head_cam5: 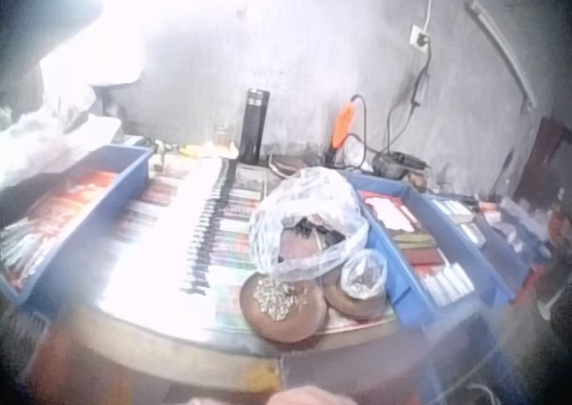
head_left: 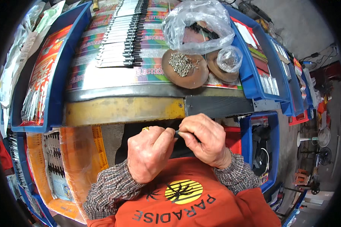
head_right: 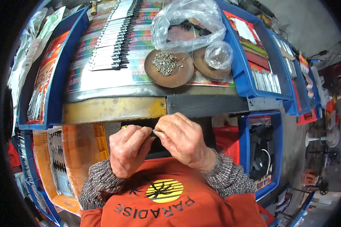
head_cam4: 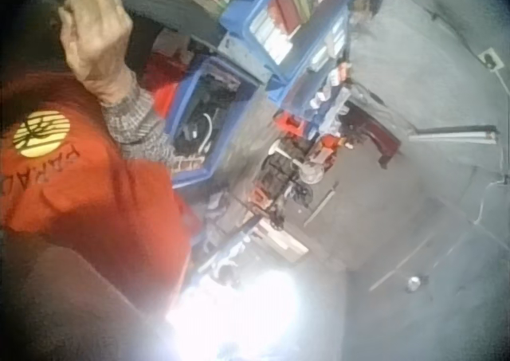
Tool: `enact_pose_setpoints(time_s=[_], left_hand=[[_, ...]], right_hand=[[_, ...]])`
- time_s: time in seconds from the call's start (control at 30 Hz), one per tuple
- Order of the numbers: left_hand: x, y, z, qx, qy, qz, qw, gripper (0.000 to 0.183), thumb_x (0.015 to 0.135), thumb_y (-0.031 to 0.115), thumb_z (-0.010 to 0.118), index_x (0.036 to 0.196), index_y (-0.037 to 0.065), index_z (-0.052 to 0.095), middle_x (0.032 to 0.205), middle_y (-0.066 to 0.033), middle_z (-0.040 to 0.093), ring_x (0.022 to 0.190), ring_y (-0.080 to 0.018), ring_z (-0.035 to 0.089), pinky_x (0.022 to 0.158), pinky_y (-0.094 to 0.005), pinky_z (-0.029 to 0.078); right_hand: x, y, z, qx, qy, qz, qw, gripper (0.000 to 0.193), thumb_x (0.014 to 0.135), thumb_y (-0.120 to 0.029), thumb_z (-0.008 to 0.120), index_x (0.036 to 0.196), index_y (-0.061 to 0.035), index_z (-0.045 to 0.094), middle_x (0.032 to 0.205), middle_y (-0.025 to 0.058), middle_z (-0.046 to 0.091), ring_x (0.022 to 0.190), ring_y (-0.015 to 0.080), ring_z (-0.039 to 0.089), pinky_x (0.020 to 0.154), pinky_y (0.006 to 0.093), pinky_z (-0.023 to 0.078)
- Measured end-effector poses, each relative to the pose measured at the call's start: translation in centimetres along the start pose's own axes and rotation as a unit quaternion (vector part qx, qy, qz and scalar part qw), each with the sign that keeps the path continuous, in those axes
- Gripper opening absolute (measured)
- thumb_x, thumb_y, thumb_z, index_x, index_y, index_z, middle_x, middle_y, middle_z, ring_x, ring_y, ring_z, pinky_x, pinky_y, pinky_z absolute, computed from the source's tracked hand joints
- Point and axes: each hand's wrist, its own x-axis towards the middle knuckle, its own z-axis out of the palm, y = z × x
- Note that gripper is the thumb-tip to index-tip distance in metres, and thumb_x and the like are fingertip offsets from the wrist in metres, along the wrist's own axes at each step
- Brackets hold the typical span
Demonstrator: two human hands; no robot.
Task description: The person assembles components by fitting metal clips and pins into small plastic parts by hand, retrieving materials from trays and dishes, and arranging pieces on the workstation.
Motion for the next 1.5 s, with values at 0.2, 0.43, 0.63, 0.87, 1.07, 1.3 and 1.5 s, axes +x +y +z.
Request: enact_pose_setpoints(time_s=[0.2, 0.43, 0.63, 0.87, 1.07, 1.3, 1.5], left_hand=[[-0.2, 0.2, -0.3, -0.004, -0.012, -0.018, 1.0, 0.027, 0.066, -0.003, 0.073, 0.09, 0.002, 0.063, 0.078, -0.0098, 0.062, 0.066, -0.0262, 0.062, 0.057, -0.0346, 0.048], [0.6, 0.1, -0.6, 0.006, 0.008, -0.011, 1.0, 0.027, 0.066, -0.003, 0.073, 0.091, 0.003, 0.063, 0.078, -0.0101, 0.062, 0.066, -0.0263, 0.061, 0.056, -0.035, 0.048], [1.0, -1.0, -0.5, 0.023, 0.034, 0.012, 0.999, 0.026, 0.067, 0.002, 0.073, 0.09, 0.003, 0.062, 0.072, -0.0078, 0.057, 0.06, -0.0248, 0.058, 0.052, -0.0348, 0.048], [0.7, -1.5, -0.8, 0.01, 0.027, -0.016, 0.999, 0.026, 0.067, -0.003, 0.072, 0.089, 0.003, 0.061, 0.072, -0.0092, 0.057, 0.061, -0.0263, 0.058, 0.053, -0.0359, 0.047], [0.7, -1.7, -0.7, -0.005, 0.009, -0.037, 0.999, 0.025, 0.068, -0.005, 0.072, 0.089, 0.002, 0.061, 0.073, -0.0104, 0.059, 0.062, -0.0274, 0.059, 0.054, -0.0365, 0.047], [0.7, -1.5, -0.9, -0.008, 0.001, -0.042, 0.999, 0.025, 0.068, -0.005, 0.072, 0.09, 0.002, 0.061, 0.074, -0.0106, 0.059, 0.062, -0.0275, 0.059, 0.054, -0.0365, 0.046], [0.7, -1.3, -0.7, -0.016, 0.01, -0.039, 0.999, 0.024, 0.069, -0.005, 0.072, 0.089, 0.002, 0.061, 0.073, -0.011, 0.059, 0.062, -0.028, 0.058, 0.054, -0.0368, 0.046]], right_hand=[[-0.8, 0.3, 0.3, -0.048, -0.014, -0.066, 0.997, 0.025, 0.07, 0.002, 0.073, 0.092, 0.0013, 0.062, 0.087, 0.0135, 0.065, 0.079, 0.03, 0.067, 0.068, 0.0359, 0.057], [0.8, 1.2, -1.0, -0.017, -0.013, -0.055, 0.998, 0.02, 0.073, 0.0, 0.073, 0.09, -0.0003, 0.063, 0.088, 0.0125, 0.064, 0.078, 0.0291, 0.065, 0.068, 0.0372, 0.054], [4.2, 5.3, -2.8, -0.187, 0.032, -0.02, 0.982, 0.023, 0.074, -0.01, 0.075, 0.093, -0.0014, 0.065, 0.09, 0.0122, 0.063, 0.089, 0.0316, 0.059, 0.076, 0.0401, 0.049], [5.4, 7.7, -3.1, -0.296, -0.031, -0.01, 0.955, 0.045, 0.076, -0.031, 0.073, 0.106, 0.0002, 0.063, 0.108, 0.0138, 0.057, 0.109, 0.0332, 0.049, 0.092, 0.0452, 0.04], [5.3, 8.1, -2.8, -0.306, -0.058, 0.0, 0.95, 0.049, 0.076, -0.036, 0.072, 0.107, 0.0009, 0.062, 0.11, 0.0139, 0.056, 0.11, 0.0329, 0.048, 0.093, 0.0451, 0.038], [5.1, 7.6, -2.9, -0.229, -0.068, 0.026, 0.971, 0.043, 0.073, -0.031, 0.074, 0.1, 0.0009, 0.064, 0.107, 0.0114, 0.057, 0.109, 0.0317, 0.048, 0.092, 0.0447, 0.038], [4.5, 6.8, -2.6, -0.2, -0.043, 0.023, 0.979, 0.023, 0.071, -0.012, 0.074, 0.092, -0.0047, 0.067, 0.099, 0.0045, 0.06, 0.104, 0.0257, 0.051, 0.088, 0.0398, 0.038]])
